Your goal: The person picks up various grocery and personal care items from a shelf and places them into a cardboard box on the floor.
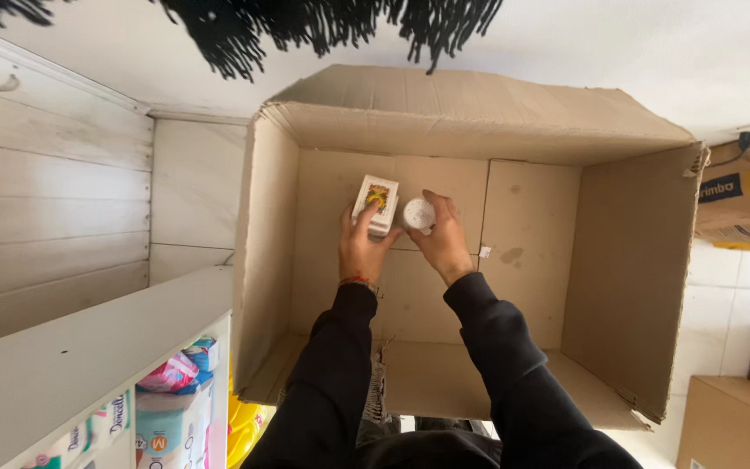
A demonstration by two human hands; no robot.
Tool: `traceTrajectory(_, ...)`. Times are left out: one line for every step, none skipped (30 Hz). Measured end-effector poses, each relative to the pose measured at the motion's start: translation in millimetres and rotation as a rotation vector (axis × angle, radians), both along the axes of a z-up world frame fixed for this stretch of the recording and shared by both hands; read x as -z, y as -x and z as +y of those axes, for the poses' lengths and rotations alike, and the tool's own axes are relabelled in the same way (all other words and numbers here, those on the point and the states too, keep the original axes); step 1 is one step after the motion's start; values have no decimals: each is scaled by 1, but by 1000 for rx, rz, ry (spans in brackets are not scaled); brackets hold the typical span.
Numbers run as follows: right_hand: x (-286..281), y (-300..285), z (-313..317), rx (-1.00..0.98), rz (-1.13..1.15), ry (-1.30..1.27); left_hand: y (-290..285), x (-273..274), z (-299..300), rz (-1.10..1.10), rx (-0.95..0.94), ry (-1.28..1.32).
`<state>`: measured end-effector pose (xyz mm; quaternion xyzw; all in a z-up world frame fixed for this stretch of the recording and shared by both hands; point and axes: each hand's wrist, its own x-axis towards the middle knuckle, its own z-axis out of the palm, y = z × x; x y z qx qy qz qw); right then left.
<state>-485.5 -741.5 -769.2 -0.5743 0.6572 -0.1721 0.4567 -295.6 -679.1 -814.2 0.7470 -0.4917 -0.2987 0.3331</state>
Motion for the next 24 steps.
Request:
traceTrajectory(7,2,2,-2,25,36,6,8,-2,-5,10,31)
traceTrajectory(11,8,4,2,28,29,14,13,-1,-2,14,24)
traceTrajectory(15,13,3,-6,87,101,22,18,-4,-11,26,49)
traceTrajectory(18,19,2,-13,147,172,30,23,-7,-20,37,75)
traceTrajectory(27,25,3,-6,151,172,38,25,-6,-17,44,75)
traceTrajectory(36,33,5,10,188,197,47,27,-5,13,66,28)
traceTrajectory(45,43,7,27,227,220,58,28,-2,45,89,-21)
traceTrajectory(48,50,7,34,234,218,67,27,-2,51,98,-23)
traceTrajectory(53,57,8,47,222,220,74,26,-1,56,129,-68)
traceTrajectory(56,64,9,60,210,222,82,24,0,61,160,-113)
traceTrajectory(62,70,14,68,212,217,83,25,1,62,168,-117)
traceTrajectory(67,76,19,56,200,245,85,24,2,101,178,-139)
traceTrajectory(72,82,19,43,187,279,88,24,-1,139,186,-156)
traceTrajectory(66,83,19,49,189,280,89,33,0,139,192,-155)
traceTrajectory(61,83,20,37,187,283,89,42,3,87,237,-217)
traceTrajectory(56,82,21,26,185,287,88,51,6,35,282,-278)
traceTrajectory(52,83,24,29,183,285,85,50,9,33,284,-280)
traceTrajectory(48,82,26,22,198,259,81,49,13,-13,318,-256)
traceTrajectory(44,82,22,14,213,241,78,49,9,-60,350,-223)
traceTrajectory(43,81,18,15,212,248,74,52,2,-63,351,-217)
traceTrajectory(41,83,19,16,183,201,72,56,0,-138,388,-249)
traceTrajectory(40,84,21,16,155,155,70,60,-2,-214,425,-281)
traceTrajectory(44,85,20,17,156,155,68,59,-4,-213,426,-281)
traceTrajectory(49,87,19,9,170,186,66,59,-7,-227,462,-245)
